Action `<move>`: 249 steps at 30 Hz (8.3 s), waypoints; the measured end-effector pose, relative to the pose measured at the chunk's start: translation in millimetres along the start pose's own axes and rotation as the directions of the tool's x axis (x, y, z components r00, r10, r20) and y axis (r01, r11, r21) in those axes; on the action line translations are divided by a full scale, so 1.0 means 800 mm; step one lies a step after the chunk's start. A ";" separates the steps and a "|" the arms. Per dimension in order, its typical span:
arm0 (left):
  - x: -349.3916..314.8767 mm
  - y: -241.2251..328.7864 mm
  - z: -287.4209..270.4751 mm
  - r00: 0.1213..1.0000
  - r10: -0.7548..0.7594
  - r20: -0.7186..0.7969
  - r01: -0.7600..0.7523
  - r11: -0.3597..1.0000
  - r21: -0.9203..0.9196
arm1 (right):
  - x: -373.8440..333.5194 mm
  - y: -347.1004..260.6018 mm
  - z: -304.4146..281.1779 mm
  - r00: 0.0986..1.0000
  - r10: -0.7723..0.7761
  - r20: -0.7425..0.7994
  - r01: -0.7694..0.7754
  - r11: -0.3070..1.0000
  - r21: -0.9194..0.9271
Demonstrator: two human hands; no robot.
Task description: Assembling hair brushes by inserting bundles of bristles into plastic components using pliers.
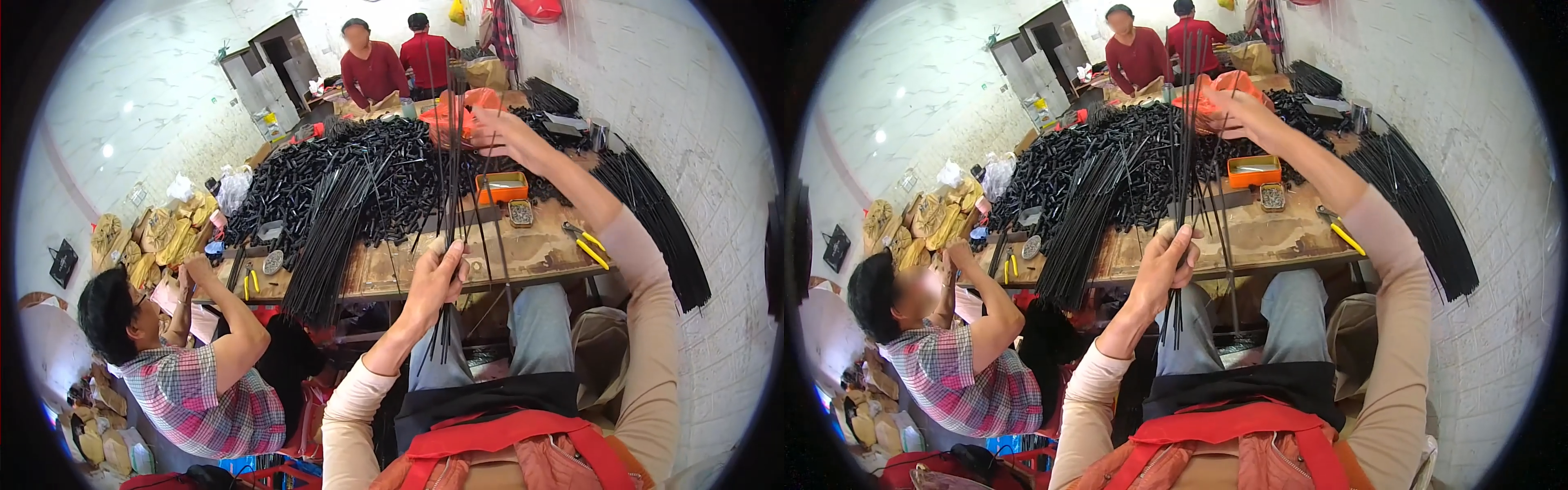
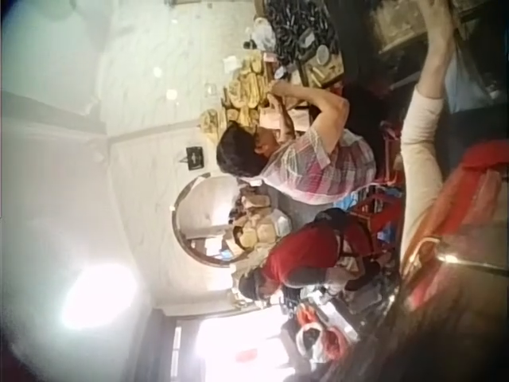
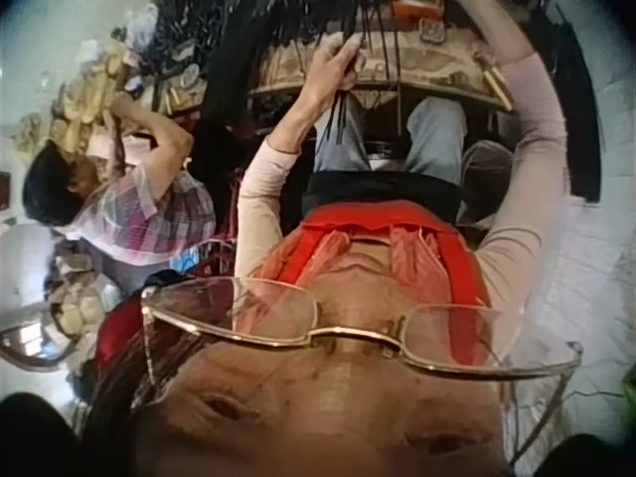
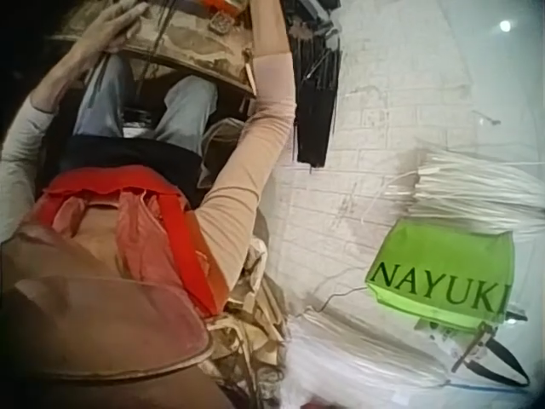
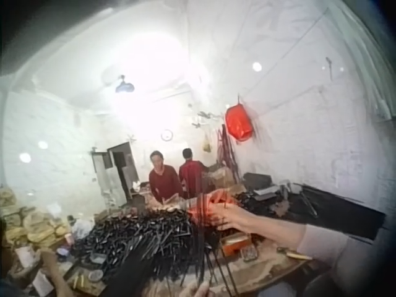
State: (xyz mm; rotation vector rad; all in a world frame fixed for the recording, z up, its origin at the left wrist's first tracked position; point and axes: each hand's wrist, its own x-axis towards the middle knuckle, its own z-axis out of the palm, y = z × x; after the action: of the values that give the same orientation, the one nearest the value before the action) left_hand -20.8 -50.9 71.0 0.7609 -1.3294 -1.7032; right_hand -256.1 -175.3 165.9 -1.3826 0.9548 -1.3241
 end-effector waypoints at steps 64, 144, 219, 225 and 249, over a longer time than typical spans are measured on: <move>0.035 -0.027 -0.010 0.935 -0.179 0.305 0.330 0.754 -0.568 | -0.151 0.022 0.061 0.910 0.154 0.384 -0.088 0.979 -0.183; 0.037 -0.042 -0.015 0.977 0.199 -0.076 -0.192 0.977 0.092 | -0.018 0.256 -0.040 0.919 0.394 0.020 -0.375 0.889 -0.264; 0.060 -0.020 -0.013 0.980 0.121 -0.157 -0.137 0.987 -0.089 | -0.145 0.055 0.028 0.734 -0.444 0.514 0.631 0.166 -0.758; 0.056 -0.020 -0.013 0.981 0.132 -0.145 -0.149 0.982 -0.112 | -0.148 0.058 0.033 0.713 -0.461 0.529 0.646 0.140 -0.750; 0.057 -0.030 -0.020 0.987 0.141 -0.072 -0.148 0.984 -0.100 | -0.121 0.052 0.031 0.467 -0.474 0.747 0.811 -0.108 -0.575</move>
State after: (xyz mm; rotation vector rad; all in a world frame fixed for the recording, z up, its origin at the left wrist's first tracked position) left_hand -34.1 -96.0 45.0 0.6378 -1.2114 -1.6064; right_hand -238.7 -88.6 104.0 -3.3293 0.7470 -1.0462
